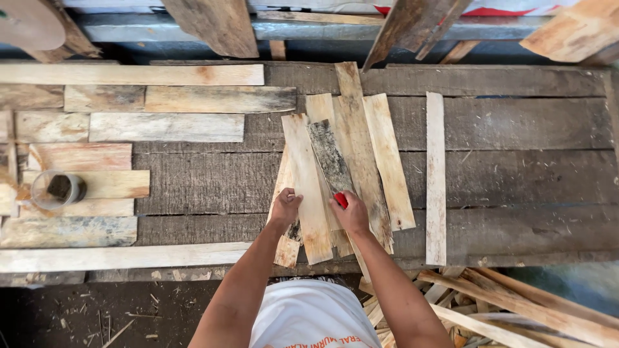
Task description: Measuring and cutting thin wood planks with a utility knife to fit a patterned surface.
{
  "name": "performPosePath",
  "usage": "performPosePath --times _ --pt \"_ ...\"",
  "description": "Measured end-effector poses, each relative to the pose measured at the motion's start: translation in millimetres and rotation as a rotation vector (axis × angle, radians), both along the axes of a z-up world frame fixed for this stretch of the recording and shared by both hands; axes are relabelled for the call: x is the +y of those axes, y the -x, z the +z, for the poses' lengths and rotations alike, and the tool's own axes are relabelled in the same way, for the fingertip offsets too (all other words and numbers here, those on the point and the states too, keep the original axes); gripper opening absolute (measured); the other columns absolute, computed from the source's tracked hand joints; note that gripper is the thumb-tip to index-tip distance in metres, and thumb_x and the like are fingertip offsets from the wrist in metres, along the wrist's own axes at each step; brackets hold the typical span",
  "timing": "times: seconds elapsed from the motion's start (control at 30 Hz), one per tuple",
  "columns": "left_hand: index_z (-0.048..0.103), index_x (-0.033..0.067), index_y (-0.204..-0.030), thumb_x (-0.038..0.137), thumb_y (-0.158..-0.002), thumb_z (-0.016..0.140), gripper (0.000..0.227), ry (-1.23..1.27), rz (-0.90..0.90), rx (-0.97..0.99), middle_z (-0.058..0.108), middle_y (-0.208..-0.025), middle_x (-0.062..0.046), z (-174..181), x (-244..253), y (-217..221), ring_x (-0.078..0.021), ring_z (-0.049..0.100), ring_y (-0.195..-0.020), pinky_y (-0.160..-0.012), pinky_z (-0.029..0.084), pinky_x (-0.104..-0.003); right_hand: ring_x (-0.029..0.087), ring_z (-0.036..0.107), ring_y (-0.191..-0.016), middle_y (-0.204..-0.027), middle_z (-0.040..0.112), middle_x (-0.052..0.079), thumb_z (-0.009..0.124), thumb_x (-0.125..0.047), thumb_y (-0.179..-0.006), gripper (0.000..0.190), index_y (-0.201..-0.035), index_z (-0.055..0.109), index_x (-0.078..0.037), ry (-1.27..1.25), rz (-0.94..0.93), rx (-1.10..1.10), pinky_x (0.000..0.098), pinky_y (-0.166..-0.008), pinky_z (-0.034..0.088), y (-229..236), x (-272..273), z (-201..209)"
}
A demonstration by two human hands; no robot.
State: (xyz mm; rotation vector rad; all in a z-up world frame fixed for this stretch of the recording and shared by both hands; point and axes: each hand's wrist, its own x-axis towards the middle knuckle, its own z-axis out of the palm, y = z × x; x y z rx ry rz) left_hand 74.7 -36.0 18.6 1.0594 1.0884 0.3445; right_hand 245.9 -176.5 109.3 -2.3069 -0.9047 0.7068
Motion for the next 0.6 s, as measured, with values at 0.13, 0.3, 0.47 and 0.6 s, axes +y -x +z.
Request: performPosePath --times 0.13,0.3,0.47,0.6 --pt "0.058 0.0041 -0.112 0.014 -0.098 0.064 0.018 0.083 0.021 -0.012 0.073 -0.09 -0.008 -2 1 12 -0.0155 0.061 -0.069 -0.058 0.046 -0.032 0.033 0.072 -0.101 -0.109 0.076 0.017 0.073 -0.037 -0.093 0.037 -0.114 0.07 -0.007 -0.063 0.088 0.089 0.0429 -0.09 0.058 15 18 14" --pt "0.058 0.0007 -0.11 0.011 -0.098 0.067 0.018 0.022 0.069 -0.125 0.076 -0.094 -0.01 -22 9 29 -0.0165 0.07 -0.079 -0.069 0.055 -0.033 0.043 0.065 -0.105 -0.118 0.067 0.025 0.076 -0.032 -0.088 0.051 -0.126 0.064 0.0 -0.298 0.046 -0.284 0.0491 -0.086 0.053 31 35 -13" --pt "0.056 0.0039 -0.109 0.01 -0.097 0.067 0.018 0.126 0.172 -0.198 0.075 -0.096 -0.007 -23 23 40 -0.0152 0.071 -0.085 -0.075 0.059 -0.034 0.034 0.07 -0.106 -0.114 0.072 0.017 0.079 -0.044 -0.082 0.057 -0.123 0.066 -0.007 -0.01 0.111 -0.013 0.0431 -0.094 0.055 54 62 39" --pt "0.052 0.0067 -0.106 0.01 -0.097 0.068 0.018 0.169 0.235 -0.244 0.073 -0.095 -0.006 -18 43 55 -0.0145 0.071 -0.085 -0.075 0.06 -0.034 0.029 0.068 -0.111 -0.121 0.068 0.013 0.088 -0.047 -0.071 0.076 -0.128 0.061 -0.004 0.023 0.305 0.003 0.0404 -0.095 0.054 75 86 46"
